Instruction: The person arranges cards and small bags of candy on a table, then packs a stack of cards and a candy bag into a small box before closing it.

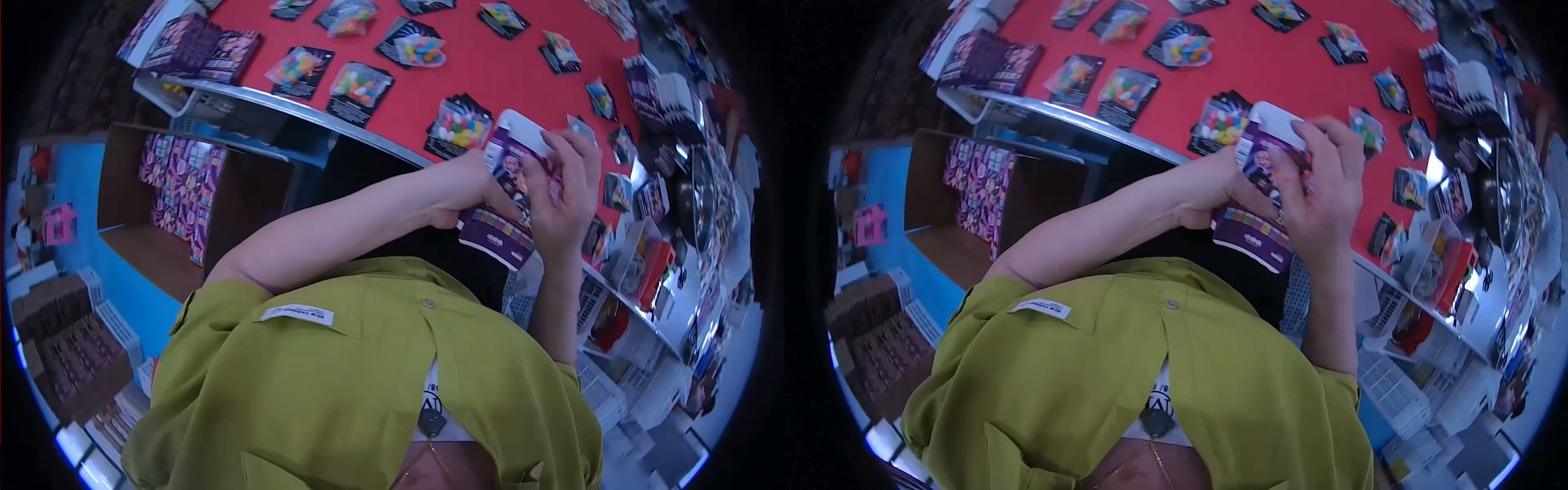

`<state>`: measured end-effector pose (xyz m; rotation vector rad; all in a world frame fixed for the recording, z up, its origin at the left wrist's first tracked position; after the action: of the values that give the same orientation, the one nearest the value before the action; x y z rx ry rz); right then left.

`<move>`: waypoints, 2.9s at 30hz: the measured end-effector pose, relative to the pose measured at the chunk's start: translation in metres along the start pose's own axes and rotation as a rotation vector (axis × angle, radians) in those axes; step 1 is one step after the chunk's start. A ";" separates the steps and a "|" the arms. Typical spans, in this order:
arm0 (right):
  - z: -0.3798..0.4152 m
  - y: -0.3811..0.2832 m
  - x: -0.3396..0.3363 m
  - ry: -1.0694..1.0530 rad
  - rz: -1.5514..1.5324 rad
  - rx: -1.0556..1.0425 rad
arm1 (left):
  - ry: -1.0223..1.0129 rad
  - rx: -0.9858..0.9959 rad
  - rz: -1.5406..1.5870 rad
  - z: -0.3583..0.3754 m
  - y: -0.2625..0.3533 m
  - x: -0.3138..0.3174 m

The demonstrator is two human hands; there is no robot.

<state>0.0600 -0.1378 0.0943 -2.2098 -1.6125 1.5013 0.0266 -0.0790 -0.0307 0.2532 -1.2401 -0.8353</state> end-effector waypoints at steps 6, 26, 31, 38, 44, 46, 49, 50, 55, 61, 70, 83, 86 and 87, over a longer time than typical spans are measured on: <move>0.068 0.078 0.007 -0.063 -0.542 0.776 | 0.080 -0.103 0.066 -0.006 -0.025 -0.004; 0.117 0.104 0.006 0.262 -1.257 0.841 | 0.021 0.578 -0.601 -0.034 0.009 0.014; 0.126 0.123 0.005 0.146 -1.272 0.881 | 0.052 0.457 -0.250 -0.043 0.006 0.010; 0.113 0.049 -0.032 -0.137 0.211 0.112 | 0.251 0.205 -0.162 -0.048 -0.010 -0.007; 0.118 0.065 -0.029 -0.149 0.171 0.075 | 0.091 0.519 -0.413 -0.039 0.001 0.019; 0.120 0.095 -0.033 -0.125 0.166 0.364 | 0.064 0.446 -0.294 -0.031 -0.001 0.017; 0.105 0.107 -0.036 -0.297 0.014 0.593 | -0.143 0.660 -0.525 -0.022 0.008 0.037; 0.110 0.118 -0.027 -0.412 -0.068 0.755 | -0.128 0.643 -0.527 -0.022 0.009 0.038; 0.104 0.125 -0.032 -0.103 -0.554 0.618 | -0.117 0.596 -0.618 -0.036 0.019 0.048; 0.095 0.122 -0.027 0.209 -1.160 0.607 | 0.032 0.484 -0.560 -0.054 0.018 0.046; 0.096 0.072 -0.054 0.227 0.206 -0.055 | -0.403 1.332 -1.707 -0.004 0.037 0.083; 0.081 0.089 -0.063 0.140 -0.173 0.215 | -0.375 0.986 -1.529 -0.028 0.045 0.083; 0.083 0.084 -0.062 0.163 -0.128 0.169 | -0.280 0.744 -1.225 -0.033 0.045 0.073; 0.084 0.086 -0.060 0.161 -0.132 0.169 | -0.223 0.598 -1.017 -0.038 0.042 0.062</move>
<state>0.0634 -0.2634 0.0455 -2.0347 -1.4914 1.3350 0.0837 -0.1023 0.0266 1.3845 -1.5502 -1.3461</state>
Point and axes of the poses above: each hand's wrist, its own z-axis away from the middle knuckle, its own x-axis out of the palm, y = z × x, the point moved 9 cm from there along -z, towards the middle knuckle, and after that the axes turned 8 degrees about x, right-handed, at the moved point
